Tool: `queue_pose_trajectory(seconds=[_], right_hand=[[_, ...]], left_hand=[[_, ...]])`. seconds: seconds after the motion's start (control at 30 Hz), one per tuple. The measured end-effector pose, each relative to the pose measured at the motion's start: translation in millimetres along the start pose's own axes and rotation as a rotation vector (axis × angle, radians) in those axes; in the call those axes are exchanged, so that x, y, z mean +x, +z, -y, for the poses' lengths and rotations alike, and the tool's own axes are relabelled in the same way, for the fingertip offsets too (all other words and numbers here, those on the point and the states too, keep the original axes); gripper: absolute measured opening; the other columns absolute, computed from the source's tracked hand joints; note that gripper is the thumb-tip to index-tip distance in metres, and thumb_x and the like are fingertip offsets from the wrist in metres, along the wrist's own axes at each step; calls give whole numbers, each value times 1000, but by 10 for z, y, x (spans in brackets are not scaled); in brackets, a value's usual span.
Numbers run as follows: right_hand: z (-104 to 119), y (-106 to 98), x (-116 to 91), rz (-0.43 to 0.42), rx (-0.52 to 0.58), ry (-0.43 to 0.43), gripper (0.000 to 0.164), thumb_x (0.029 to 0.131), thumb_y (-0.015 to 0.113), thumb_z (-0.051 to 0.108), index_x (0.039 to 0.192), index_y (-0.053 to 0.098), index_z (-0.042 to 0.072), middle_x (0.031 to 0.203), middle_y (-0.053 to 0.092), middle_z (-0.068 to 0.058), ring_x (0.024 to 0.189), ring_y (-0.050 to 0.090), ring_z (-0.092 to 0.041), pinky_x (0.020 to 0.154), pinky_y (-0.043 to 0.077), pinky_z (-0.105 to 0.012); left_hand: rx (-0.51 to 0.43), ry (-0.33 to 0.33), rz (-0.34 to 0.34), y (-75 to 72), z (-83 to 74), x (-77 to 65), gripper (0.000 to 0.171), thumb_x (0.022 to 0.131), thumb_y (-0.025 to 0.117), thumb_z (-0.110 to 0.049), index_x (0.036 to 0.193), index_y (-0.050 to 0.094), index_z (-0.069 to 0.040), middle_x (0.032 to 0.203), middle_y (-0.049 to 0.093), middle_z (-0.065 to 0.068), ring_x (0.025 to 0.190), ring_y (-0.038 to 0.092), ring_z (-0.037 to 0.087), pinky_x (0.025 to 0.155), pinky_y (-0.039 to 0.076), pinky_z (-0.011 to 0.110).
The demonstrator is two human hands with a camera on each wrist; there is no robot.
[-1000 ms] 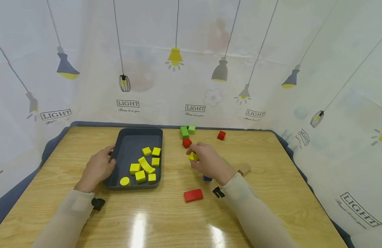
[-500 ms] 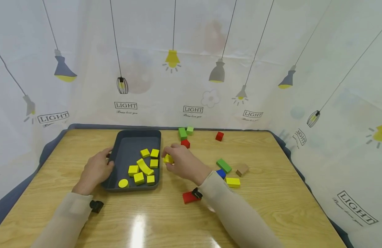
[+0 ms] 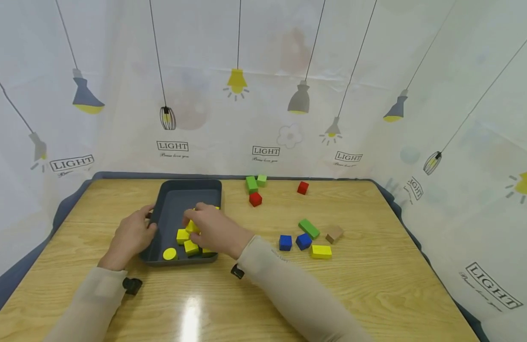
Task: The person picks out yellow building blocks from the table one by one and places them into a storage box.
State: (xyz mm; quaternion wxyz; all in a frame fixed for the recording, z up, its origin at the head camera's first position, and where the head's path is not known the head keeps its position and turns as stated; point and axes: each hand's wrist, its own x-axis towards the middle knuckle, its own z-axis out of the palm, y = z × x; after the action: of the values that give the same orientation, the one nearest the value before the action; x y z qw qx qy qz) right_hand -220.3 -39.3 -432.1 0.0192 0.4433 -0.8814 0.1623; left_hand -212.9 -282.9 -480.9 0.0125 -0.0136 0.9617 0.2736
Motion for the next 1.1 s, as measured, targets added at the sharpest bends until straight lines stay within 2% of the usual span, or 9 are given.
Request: queue_pose_trajectory(seconds=[0.3, 0.43, 0.67, 0.87, 1.1], right_hand=[[260, 87, 256, 63, -13, -47, 30, 92, 74, 18, 121, 65, 15, 109, 59, 4, 87, 53, -3, 76, 44, -12], [273, 152, 304, 63, -27, -72, 31, 91, 75, 18, 121, 65, 15, 109, 61, 4, 91, 56, -4, 80, 46, -14], [233, 199, 294, 62, -27, -51, 41, 92, 75, 19, 130, 62, 14, 121, 61, 3, 101, 56, -4, 83, 45, -13], [201, 202, 232, 35, -42, -51, 39, 92, 74, 21, 129, 63, 16, 117, 59, 4, 89, 54, 0, 76, 44, -9], [161, 200, 129, 7, -38, -27, 33, 94, 71, 26, 126, 65, 19, 110, 58, 6, 79, 50, -1, 66, 43, -10]], left_hand=[[1, 9, 5, -11, 0, 12, 60, 99, 55, -12, 153, 32, 2, 139, 49, 33, 115, 53, 47, 86, 48, 60], [7, 17, 6, -5, -11, 21, 61, 99, 56, -12, 153, 32, 2, 138, 50, 33, 109, 56, 44, 82, 50, 56], [18, 31, -2, -1, -15, 15, 60, 100, 55, -12, 153, 32, 3, 138, 50, 33, 111, 56, 46, 80, 51, 54], [13, 11, 0, -2, -7, 3, 61, 100, 54, -12, 154, 30, 2, 140, 48, 33, 96, 57, 36, 68, 49, 42], [6, -14, 12, -3, 5, 5, 63, 99, 55, -12, 155, 29, 1, 140, 46, 33, 110, 54, 44, 81, 50, 54]])
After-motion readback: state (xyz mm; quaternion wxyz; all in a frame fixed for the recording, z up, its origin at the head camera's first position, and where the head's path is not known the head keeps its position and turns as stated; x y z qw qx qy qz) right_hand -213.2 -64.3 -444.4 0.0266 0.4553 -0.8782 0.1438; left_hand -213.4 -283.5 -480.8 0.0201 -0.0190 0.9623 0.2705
